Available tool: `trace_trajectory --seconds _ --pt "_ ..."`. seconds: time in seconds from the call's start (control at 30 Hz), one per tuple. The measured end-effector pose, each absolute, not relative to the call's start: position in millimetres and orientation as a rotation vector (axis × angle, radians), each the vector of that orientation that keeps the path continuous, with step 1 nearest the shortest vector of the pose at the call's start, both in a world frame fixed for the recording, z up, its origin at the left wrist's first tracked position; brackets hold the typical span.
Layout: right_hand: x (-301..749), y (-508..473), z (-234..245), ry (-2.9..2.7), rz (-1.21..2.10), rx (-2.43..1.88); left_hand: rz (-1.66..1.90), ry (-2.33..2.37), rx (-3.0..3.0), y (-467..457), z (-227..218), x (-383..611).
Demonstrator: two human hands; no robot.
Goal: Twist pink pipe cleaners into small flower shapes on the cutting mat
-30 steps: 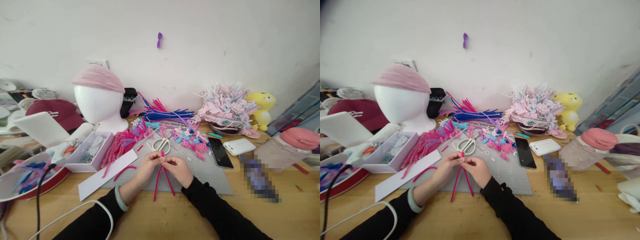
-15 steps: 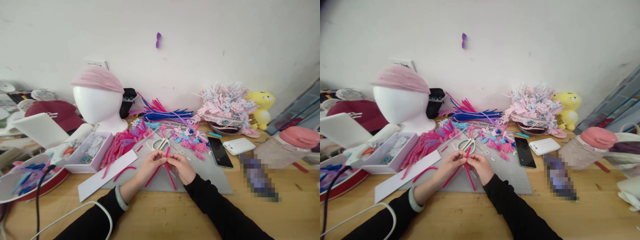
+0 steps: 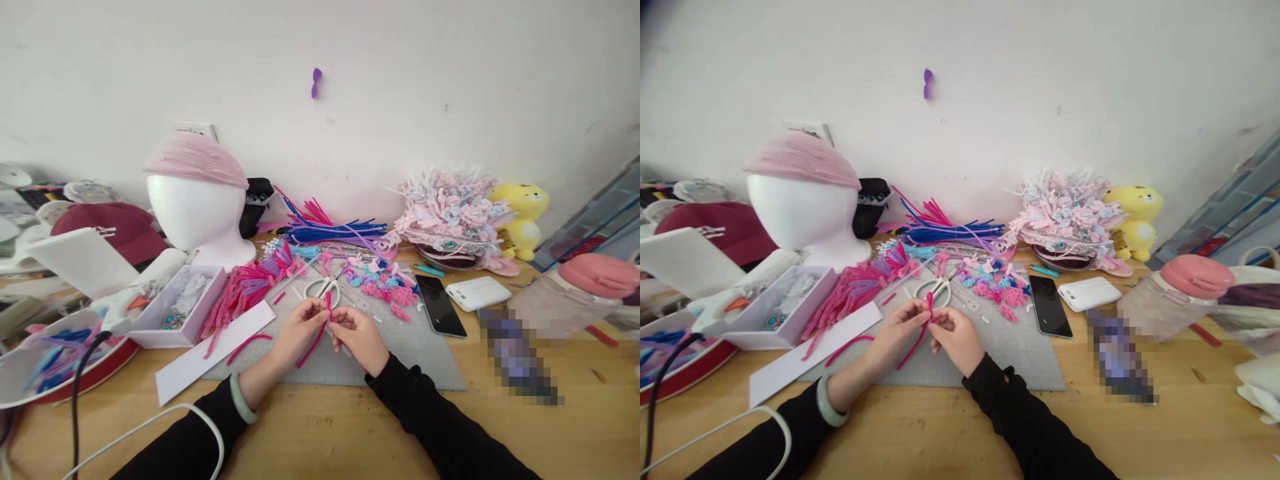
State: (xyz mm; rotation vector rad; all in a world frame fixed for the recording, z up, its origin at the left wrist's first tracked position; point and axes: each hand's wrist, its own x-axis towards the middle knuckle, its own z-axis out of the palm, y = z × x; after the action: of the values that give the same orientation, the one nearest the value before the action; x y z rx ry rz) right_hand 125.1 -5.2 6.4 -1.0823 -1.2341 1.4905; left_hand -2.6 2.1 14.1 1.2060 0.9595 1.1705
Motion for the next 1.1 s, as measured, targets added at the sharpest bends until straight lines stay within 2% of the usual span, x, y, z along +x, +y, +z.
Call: trace_trajectory --seconds 0.23,0.4,0.63,1.1 --pt "129 -11 15 -1.738 0.704 -1.121 1.118 1.08 1.405 2 23 -7" --pt "131 -16 20 -1.932 0.43 -1.058 1.134 1.126 1.394 2 30 -8" --pt "137 -14 21 -2.018 0.342 -1.013 1.045 1.06 1.48 7 23 -15" --pt "142 -5 22 -1.921 0.411 -0.966 0.95 1.044 1.5 1 25 -9"
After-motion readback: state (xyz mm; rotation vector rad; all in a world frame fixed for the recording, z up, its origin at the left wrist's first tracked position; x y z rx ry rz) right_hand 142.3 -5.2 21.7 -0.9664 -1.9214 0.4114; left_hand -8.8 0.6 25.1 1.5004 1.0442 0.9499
